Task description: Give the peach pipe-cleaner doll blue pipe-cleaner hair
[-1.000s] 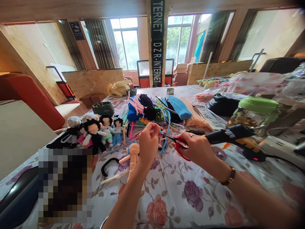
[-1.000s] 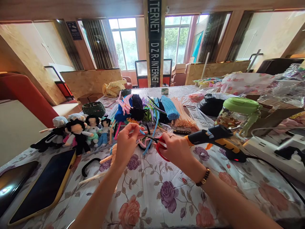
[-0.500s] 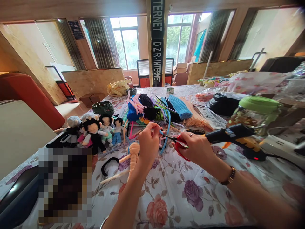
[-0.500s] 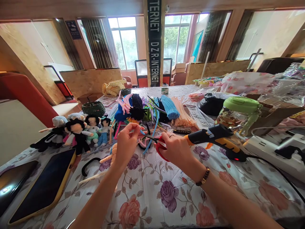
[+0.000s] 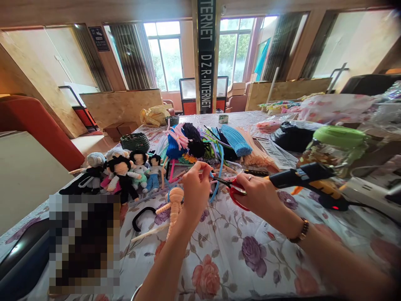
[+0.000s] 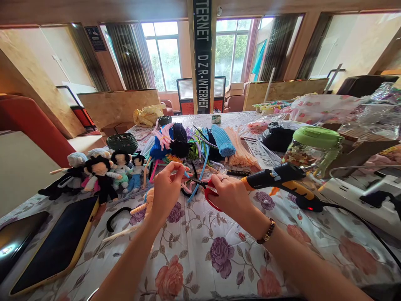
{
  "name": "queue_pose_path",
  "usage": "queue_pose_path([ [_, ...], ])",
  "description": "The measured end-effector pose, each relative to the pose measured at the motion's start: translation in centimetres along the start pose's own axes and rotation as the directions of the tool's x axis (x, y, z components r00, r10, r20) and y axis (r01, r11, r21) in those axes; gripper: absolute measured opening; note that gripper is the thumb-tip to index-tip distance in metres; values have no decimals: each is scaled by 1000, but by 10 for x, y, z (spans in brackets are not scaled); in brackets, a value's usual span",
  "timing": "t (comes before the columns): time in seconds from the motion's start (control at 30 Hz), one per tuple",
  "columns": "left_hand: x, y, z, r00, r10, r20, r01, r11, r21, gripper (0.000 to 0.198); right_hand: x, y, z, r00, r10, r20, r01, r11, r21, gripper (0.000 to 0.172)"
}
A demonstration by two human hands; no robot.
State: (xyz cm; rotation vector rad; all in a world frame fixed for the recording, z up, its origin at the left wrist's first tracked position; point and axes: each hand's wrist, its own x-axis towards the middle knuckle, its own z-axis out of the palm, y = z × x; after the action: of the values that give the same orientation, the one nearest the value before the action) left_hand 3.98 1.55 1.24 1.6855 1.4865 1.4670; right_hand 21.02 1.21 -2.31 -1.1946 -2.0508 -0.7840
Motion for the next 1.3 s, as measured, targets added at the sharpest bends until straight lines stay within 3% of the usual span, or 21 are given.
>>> queue_pose_path([
  [0.27,-1,1,-1,1000,7,2,-7,999,54,13,2,2,-4,997,-76,-16,76,997,-19,6],
  [0.47,0,0,0,1000,-6,8,6,1000,1,13,2,4,-7,993,-113,24,114,993,-14,7],
  [0.67,1,-3,0,998,-53,29,57,985,-165,14,1,0,-3,1000,22,12,-22,1000,-11,6],
  [0.9,4,-3,0,986,-131,99,161,891,-425,15,1,-4,-4,993,103,64,-104,995,5,9],
  [1.3,3,-4,-1,989,-116,92,144,903,-404,17,0,-5,-5,992,105,66,-105,994,0,11],
])
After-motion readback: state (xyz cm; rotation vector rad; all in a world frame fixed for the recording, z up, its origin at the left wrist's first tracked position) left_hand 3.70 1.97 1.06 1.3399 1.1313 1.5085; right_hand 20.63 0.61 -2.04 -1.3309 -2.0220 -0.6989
